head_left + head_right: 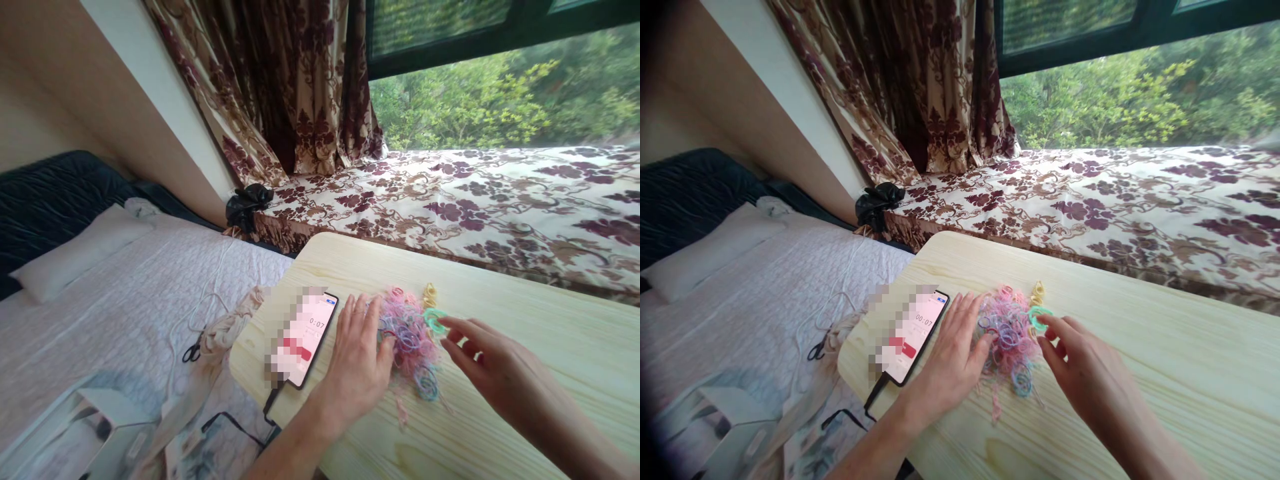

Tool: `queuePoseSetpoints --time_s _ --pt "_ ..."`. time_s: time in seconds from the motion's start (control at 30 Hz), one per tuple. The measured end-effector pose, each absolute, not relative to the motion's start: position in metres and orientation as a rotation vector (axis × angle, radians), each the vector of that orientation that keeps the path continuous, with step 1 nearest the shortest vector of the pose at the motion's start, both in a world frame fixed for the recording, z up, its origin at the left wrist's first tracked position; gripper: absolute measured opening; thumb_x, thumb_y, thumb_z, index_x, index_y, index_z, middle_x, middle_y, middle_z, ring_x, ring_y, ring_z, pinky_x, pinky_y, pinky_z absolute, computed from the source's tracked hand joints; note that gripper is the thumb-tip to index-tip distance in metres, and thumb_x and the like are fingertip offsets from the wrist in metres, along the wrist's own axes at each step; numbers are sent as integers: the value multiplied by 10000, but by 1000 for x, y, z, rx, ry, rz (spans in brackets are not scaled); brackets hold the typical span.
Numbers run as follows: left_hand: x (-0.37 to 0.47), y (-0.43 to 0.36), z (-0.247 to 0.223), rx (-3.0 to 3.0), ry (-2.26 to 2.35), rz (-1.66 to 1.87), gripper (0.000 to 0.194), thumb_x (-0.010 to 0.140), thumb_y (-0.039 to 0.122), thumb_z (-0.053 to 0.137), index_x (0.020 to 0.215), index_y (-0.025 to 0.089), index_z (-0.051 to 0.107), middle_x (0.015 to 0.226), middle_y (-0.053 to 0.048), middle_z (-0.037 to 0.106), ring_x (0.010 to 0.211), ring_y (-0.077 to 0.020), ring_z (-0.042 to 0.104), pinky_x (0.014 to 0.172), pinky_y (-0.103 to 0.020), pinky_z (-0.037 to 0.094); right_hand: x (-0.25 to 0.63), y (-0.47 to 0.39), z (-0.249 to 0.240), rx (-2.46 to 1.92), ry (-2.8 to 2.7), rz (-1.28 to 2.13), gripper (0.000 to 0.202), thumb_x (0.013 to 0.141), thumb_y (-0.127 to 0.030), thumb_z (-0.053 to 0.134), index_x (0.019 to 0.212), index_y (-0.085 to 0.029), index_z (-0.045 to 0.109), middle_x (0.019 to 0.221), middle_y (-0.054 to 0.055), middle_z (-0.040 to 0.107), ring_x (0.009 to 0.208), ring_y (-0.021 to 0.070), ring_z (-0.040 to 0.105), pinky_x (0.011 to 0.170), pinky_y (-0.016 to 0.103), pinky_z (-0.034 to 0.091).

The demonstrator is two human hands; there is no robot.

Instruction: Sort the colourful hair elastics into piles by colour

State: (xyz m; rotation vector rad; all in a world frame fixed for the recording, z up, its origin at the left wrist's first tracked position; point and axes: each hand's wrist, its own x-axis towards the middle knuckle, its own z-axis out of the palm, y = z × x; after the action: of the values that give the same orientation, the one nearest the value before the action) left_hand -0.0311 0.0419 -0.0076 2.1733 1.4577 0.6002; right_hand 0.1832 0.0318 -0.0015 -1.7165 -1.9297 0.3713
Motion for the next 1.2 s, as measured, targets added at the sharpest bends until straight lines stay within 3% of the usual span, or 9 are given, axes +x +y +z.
queuePoseSetpoints --time_s 0.23,0.37,0.47,0.63,0.93,1.2 --pt "-23 41 -12 2125 1438 514 607 935 259 462 1505 97 330 1572 -158 364 1494 -307 259 1229 -533 252 187 32 -19 -1976 -1915 361 484 824 -469 400 1020 -170 726 736 68 698 525 203 645 484 325 437" --pt "-21 37 -12 2121 1329 508 620 926 277 487 1496 77 345 1569 -166 365 1488 -283 283 1229 -482 284 177 30 -14 -1894 -1964 464 431 861 -482 389 912 -222 730 755 50 694 537 181 648 499 307 452" --pt "-26 36 -6 2109 1289 572 610 930 265 479 1496 84 339 1576 -153 353 1495 -258 267 1240 -470 264 176 28 -7 -1786 -1958 478 420 890 -471 392 941 -231 732 779 41 700 495 148 613 500 292 462" --pt "-44 33 0 2178 1339 611 557 936 279 490 1461 117 397 1547 -144 397 1477 -268 297 1220 -521 297 190 30 2 -1745 -1911 369 366 876 -448 442 893 -229 735 801 45 725 475 134 591 501 283 466" --pt "-52 20 -7 2311 1325 713 391 894 197 537 1285 182 557 1367 -119 572 1403 -289 400 1146 -585 390 188 35 -2 -1749 -1939 461 349 875 -455 443 798 -255 719 739 24 689 537 151 618 528 283 452" --pt "-48 25 -18 2431 1216 927 383 833 121 536 1203 215 563 1229 -113 641 1321 -329 494 1021 -631 477 175 38 -11 -1790 -1918 528 303 869 -406 441 806 -247 691 743 23 669 574 158 625 561 285 456"
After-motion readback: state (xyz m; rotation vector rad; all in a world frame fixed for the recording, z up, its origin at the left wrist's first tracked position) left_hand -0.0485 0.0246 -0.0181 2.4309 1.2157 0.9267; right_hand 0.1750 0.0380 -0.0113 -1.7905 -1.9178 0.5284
